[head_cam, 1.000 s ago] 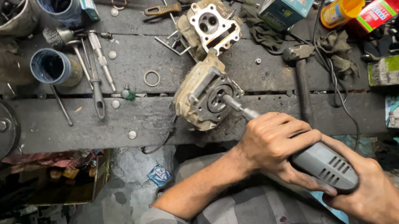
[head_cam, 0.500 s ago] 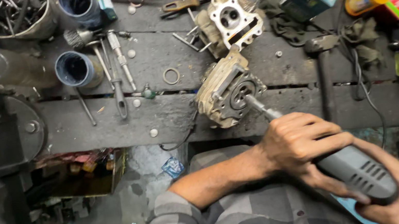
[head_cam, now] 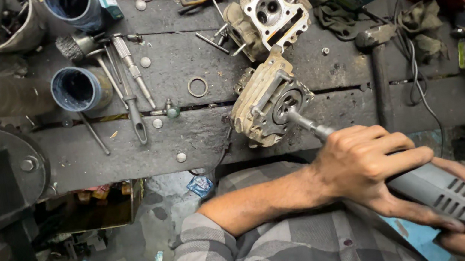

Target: The person uses a handheld electric die grinder to grind and smooth the intake and exhaust ports of motorcycle cylinder heads on a cluttered workbench. They hold each cylinder casting steady with one hand while moving the spinning grinder bit inside the ports, repositioning the castings and switching between parts as they work.

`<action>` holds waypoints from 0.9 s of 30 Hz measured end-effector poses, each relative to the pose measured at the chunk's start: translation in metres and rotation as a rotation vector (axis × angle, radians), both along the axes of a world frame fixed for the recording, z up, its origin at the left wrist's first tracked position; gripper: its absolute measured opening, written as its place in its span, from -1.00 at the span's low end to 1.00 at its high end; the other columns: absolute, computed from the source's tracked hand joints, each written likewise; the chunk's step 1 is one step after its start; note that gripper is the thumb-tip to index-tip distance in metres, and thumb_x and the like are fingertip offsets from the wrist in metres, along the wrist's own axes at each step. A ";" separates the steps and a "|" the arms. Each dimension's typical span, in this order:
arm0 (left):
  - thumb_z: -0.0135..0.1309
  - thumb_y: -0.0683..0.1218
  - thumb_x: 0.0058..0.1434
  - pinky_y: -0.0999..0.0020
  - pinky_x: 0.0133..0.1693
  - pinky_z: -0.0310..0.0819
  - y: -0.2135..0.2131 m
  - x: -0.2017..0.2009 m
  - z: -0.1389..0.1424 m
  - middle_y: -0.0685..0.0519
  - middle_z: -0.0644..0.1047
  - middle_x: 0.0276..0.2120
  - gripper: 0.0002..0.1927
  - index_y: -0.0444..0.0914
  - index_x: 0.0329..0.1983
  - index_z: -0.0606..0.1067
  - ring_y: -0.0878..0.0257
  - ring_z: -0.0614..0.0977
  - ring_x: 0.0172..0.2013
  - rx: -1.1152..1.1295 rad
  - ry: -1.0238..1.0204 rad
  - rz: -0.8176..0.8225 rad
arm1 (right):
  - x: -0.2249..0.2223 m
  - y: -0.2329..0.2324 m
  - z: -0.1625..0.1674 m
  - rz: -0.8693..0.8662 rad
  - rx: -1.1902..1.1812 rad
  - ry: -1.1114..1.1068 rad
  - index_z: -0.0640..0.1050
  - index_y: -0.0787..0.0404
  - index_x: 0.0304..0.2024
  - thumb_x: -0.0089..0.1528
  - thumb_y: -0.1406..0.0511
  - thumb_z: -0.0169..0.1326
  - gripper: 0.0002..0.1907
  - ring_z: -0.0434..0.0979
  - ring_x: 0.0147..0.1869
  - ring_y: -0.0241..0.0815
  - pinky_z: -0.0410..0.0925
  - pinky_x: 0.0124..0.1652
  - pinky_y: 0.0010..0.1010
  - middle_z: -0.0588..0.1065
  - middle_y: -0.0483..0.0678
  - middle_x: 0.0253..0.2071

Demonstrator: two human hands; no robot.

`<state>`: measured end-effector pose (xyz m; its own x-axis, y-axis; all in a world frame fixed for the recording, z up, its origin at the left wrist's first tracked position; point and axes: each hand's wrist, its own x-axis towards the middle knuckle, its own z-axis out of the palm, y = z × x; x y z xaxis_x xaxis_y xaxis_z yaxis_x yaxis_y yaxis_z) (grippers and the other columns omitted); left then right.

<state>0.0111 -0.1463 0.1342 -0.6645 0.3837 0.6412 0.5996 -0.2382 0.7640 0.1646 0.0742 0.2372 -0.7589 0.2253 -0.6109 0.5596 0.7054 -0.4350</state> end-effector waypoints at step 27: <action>0.34 0.34 -0.02 0.37 -0.16 0.57 -0.017 -0.022 -0.005 0.07 0.61 -0.20 -0.33 -0.21 -0.03 0.58 0.16 0.68 -0.23 0.075 -0.009 -0.124 | -0.038 -0.062 0.027 -0.106 0.203 -0.262 0.30 -0.08 0.47 -0.25 0.28 0.46 0.21 0.75 -0.10 -0.16 0.51 -0.09 -0.33 0.66 -0.03 -0.16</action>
<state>-0.0109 -0.1629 0.1288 -0.6205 0.4149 0.6655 0.5554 -0.3666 0.7464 0.1268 0.0118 0.2640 -0.5483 0.4313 -0.7165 0.7081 0.6952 -0.1234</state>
